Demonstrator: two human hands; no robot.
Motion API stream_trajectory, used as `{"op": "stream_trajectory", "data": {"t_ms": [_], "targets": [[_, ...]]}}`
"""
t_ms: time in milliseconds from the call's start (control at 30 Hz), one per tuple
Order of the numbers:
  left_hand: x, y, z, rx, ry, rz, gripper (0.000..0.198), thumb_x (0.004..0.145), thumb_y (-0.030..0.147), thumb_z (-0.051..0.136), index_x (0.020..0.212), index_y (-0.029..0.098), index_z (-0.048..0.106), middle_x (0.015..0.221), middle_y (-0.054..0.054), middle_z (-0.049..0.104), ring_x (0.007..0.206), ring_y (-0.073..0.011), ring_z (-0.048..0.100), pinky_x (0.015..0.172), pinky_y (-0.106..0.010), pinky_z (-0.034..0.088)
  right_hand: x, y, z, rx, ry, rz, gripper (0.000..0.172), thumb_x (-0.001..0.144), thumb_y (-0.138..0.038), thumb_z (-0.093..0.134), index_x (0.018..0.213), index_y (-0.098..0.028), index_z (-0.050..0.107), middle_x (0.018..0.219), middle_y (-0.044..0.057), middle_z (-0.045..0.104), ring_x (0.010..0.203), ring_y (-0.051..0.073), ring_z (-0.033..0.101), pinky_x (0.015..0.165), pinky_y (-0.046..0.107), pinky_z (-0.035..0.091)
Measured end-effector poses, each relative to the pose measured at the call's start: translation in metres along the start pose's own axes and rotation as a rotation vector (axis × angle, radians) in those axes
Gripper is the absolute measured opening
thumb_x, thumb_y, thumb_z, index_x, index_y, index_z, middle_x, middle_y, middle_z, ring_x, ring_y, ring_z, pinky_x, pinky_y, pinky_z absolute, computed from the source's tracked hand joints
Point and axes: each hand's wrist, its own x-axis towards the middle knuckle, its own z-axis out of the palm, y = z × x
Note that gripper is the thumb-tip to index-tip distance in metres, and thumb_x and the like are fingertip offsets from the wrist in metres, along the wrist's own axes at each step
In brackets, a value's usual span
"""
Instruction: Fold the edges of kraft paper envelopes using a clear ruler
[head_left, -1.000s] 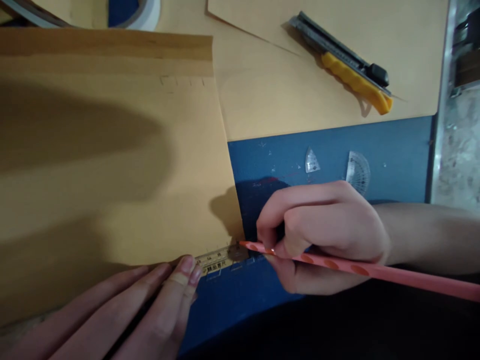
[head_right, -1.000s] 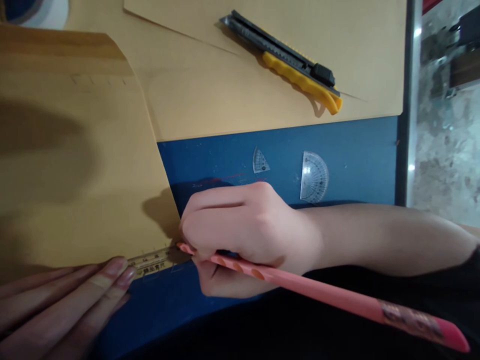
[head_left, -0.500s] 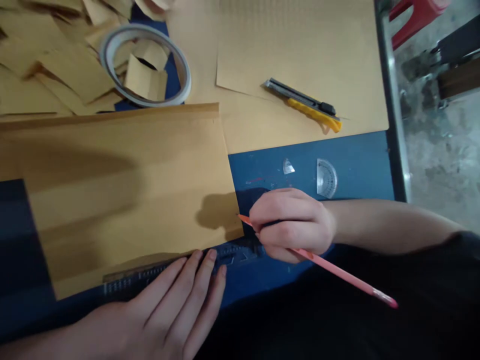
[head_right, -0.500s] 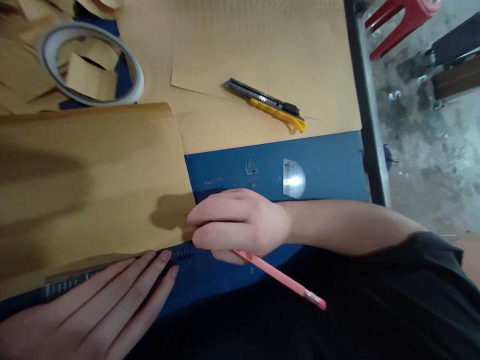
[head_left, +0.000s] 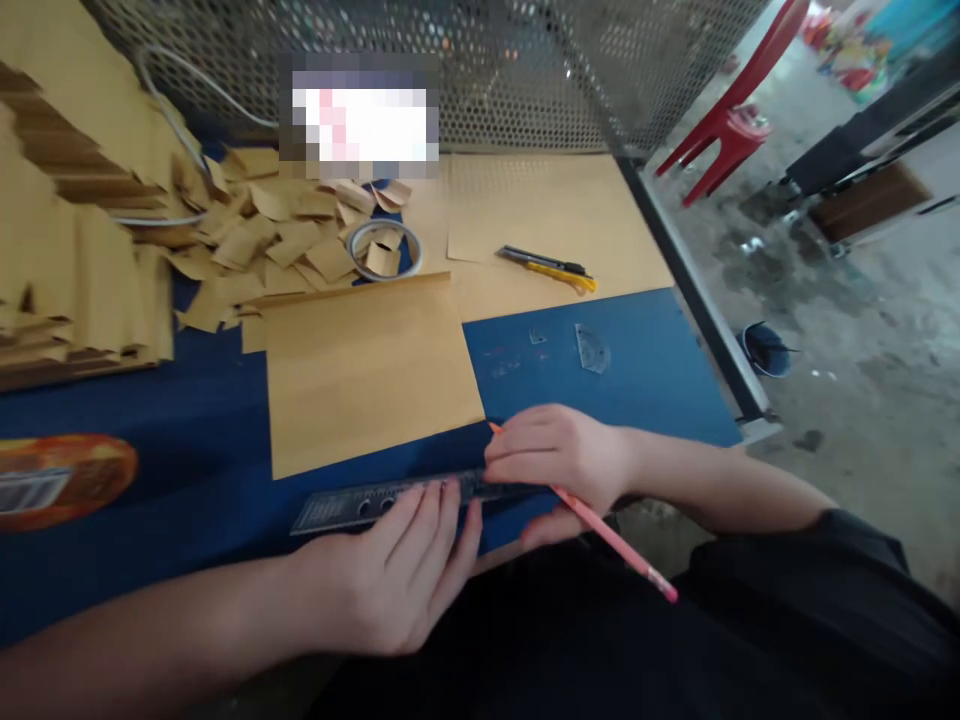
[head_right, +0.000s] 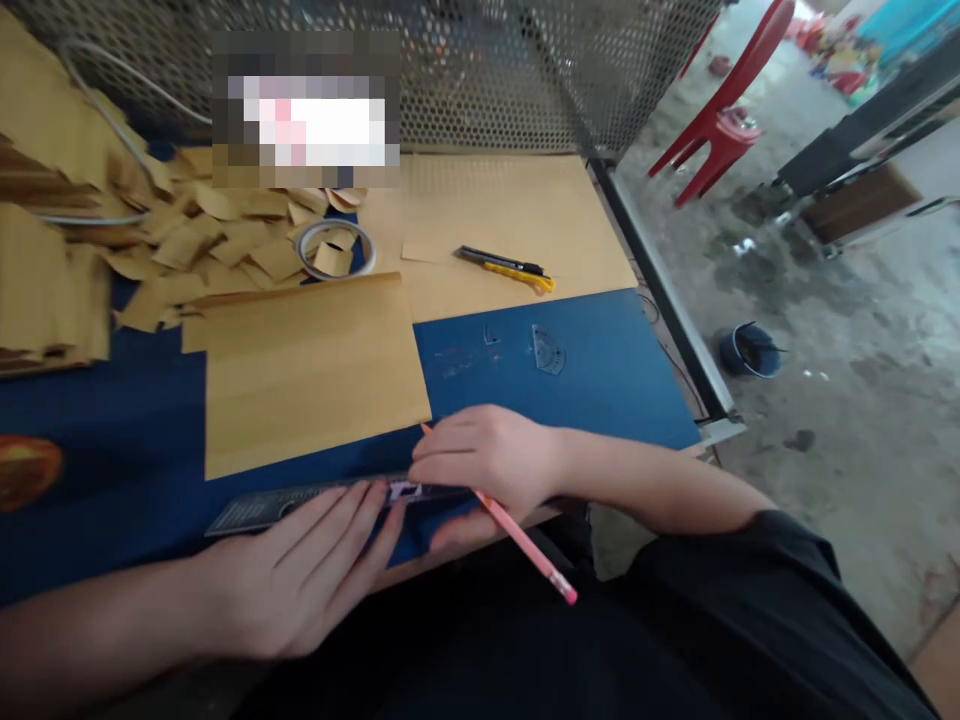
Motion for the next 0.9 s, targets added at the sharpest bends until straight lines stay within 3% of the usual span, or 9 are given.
{"op": "stream_trajectory", "data": {"t_ms": [67,133,200,333,400,433,533,700,900], "targets": [[0.004,0.006,0.004,0.033,0.009,-0.044,0.041,0.103,0.037,0.061,0.125,0.007,0.079,0.113,-0.020,0.085,0.104,-0.0289,0.081,0.099,-0.039,0.063,-0.013,-0.023,0.011,-0.058,0.051,0.058,0.031,0.108,-0.038,0.066,0.122,-0.010,0.069,0.112,0.017,0.080,0.101,0.024,0.081,0.095,0.037,0.068],[0.012,0.010,0.005,0.049,0.071,0.015,0.038,0.105,0.032,0.057,0.120,0.006,0.080,0.108,-0.018,0.086,0.099,-0.0279,0.081,0.093,-0.039,0.064,-0.028,-0.040,0.027,-0.148,0.133,0.156,0.020,0.107,-0.022,0.064,0.122,-0.011,0.070,0.111,0.018,0.081,0.102,0.025,0.082,0.096,0.040,0.069],[0.022,0.009,0.002,0.025,0.131,0.038,0.034,0.105,0.027,0.054,0.115,0.007,0.080,0.103,-0.015,0.086,0.092,-0.0260,0.081,0.087,-0.038,0.063,-0.042,-0.052,0.042,-0.125,0.361,0.269,0.012,0.103,-0.012,0.064,0.112,-0.016,0.071,0.102,0.012,0.082,0.090,0.020,0.082,0.088,0.034,0.070],[0.031,-0.024,0.005,-0.103,0.071,-0.064,0.027,0.105,0.018,0.057,0.120,0.011,0.077,0.110,-0.010,0.085,0.094,-0.0226,0.078,0.088,-0.037,0.061,-0.061,-0.062,0.052,-0.343,0.591,0.385,0.015,0.097,-0.008,0.070,0.102,-0.021,0.073,0.095,0.008,0.082,0.080,0.021,0.082,0.081,0.035,0.071],[0.026,-0.059,0.019,-0.248,-0.049,-0.305,0.030,0.110,0.027,0.050,0.122,0.020,0.077,0.109,-0.007,0.085,0.096,-0.0209,0.077,0.086,-0.034,0.059,-0.069,-0.062,0.046,-0.444,0.635,0.427,0.016,0.094,-0.005,0.071,0.096,-0.021,0.072,0.092,0.008,0.082,0.077,0.020,0.082,0.079,0.034,0.071],[0.023,-0.078,0.029,-0.288,-0.182,-0.569,0.034,0.111,0.031,0.046,0.124,0.022,0.076,0.119,-0.008,0.083,0.110,-0.0235,0.076,0.097,-0.037,0.058,-0.073,-0.061,0.041,-0.473,0.647,0.448,0.016,0.093,-0.005,0.072,0.093,-0.021,0.072,0.091,0.008,0.082,0.076,0.020,0.082,0.078,0.032,0.071],[0.010,-0.131,0.063,-0.209,-0.332,-0.953,0.042,0.104,0.026,0.047,0.135,0.008,0.070,0.139,-0.024,0.074,0.129,-0.0376,0.069,0.108,-0.049,0.054,-0.086,-0.058,0.031,-0.530,0.697,0.517,0.013,0.094,-0.008,0.071,0.092,-0.021,0.076,0.091,0.009,0.083,0.075,0.020,0.083,0.078,0.030,0.071],[-0.001,-0.162,0.095,-0.220,-0.455,-1.097,0.043,0.099,0.026,0.054,0.137,0.016,0.072,0.137,-0.019,0.077,0.127,-0.0363,0.069,0.109,-0.047,0.051,-0.101,-0.056,0.033,-0.518,0.812,0.627,0.012,0.095,-0.011,0.072,0.098,-0.021,0.078,0.094,0.008,0.084,0.080,0.021,0.084,0.086,0.033,0.072],[0.002,-0.159,0.088,-0.288,-0.490,-1.166,0.039,0.102,0.030,0.049,0.126,0.022,0.079,0.132,-0.014,0.081,0.120,-0.0334,0.073,0.097,-0.040,0.053,-0.108,-0.059,0.033,-0.492,0.807,0.709,0.008,0.098,-0.018,0.068,0.098,-0.021,0.076,0.086,0.007,0.083,0.076,0.021,0.082,0.081,0.031,0.071]]}}
